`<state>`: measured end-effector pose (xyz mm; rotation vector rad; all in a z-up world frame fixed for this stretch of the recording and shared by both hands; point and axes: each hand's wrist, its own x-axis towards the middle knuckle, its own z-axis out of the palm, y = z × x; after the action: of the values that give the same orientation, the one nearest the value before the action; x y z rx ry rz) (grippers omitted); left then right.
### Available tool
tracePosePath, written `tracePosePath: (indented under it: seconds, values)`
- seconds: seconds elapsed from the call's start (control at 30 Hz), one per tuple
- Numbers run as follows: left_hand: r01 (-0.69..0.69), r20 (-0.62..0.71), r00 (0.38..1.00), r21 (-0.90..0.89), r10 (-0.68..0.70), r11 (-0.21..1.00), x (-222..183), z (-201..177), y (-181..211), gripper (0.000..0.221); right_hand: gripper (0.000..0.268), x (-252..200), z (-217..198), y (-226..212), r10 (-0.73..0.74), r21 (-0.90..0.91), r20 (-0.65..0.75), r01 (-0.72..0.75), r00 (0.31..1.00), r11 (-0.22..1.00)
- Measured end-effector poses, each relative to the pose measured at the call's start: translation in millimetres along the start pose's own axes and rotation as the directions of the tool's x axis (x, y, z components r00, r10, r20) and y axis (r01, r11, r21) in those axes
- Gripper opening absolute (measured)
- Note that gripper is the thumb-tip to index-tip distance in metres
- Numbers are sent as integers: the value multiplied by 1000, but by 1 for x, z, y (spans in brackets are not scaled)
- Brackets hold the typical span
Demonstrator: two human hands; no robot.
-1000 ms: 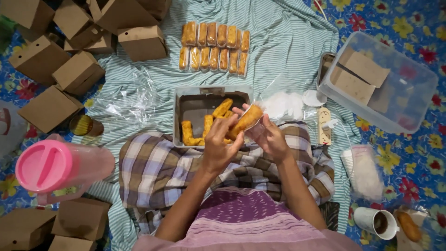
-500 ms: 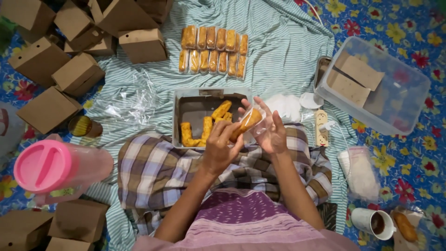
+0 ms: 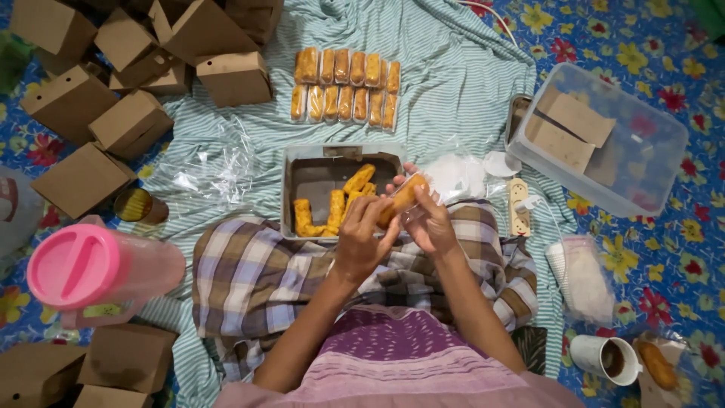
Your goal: Manually wrapping individual rectangular food items into small plastic sleeves.
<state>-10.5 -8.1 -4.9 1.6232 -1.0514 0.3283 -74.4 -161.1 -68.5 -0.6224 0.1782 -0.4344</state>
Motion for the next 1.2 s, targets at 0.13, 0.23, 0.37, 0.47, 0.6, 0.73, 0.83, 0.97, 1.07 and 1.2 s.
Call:
tracePosePath:
  seconds: [0.13, 0.23, 0.37, 0.47, 0.6, 0.73, 0.83, 0.97, 1.07, 1.2]
  values:
    - [4, -5, 1000, 8, -4, 1000, -2, 1, -1, 30, 50, 0, -4, 0, 11, 51, -34, -10, 999, 999]
    - [12, 42, 999, -17, -11, 1000, -3, -7, 2, 34, 49, 0, -6, -1, 29, 61, -52, -26, 998, 998]
    - [8, 86, 996, -30, -5, 1000, -5, -22, 6, 41, 46, 2, -5, -2, 48, 119, -66, -40, 997, 992]
    - [-13, 85, 996, -42, 17, 999, -9, -23, 0, 40, 47, 2, -4, -4, 72, 111, -46, -67, 996, 992]
    - [-23, 37, 999, -37, 25, 999, -10, -21, -1, 35, 53, -2, 8, -11, 100, 73, 34, -102, 994, 992]
    - [-2, 12, 1000, -51, 3, 999, -5, -17, 1, 34, 56, -2, 9, -16, 114, 45, 72, -117, 991, 992]
    - [-7, -47, 999, -29, 6, 1000, -1, -11, 1, 33, 58, -3, 14, -19, 118, 28, 105, -122, 987, 992]
    - [-4, -73, 997, -63, -1, 998, 4, -9, -1, 32, 58, 1, 10, -21, 131, 6, 123, -132, 984, 991]
    - [-28, -69, 997, -75, 23, 997, 8, -10, -1, 32, 58, 6, 7, -23, 133, -2, 132, -134, 982, 991]
    - [-73, -35, 997, -147, 68, 986, 9, -14, -6, 31, 59, 8, 11, -29, 152, -1, 130, -153, 980, 988]
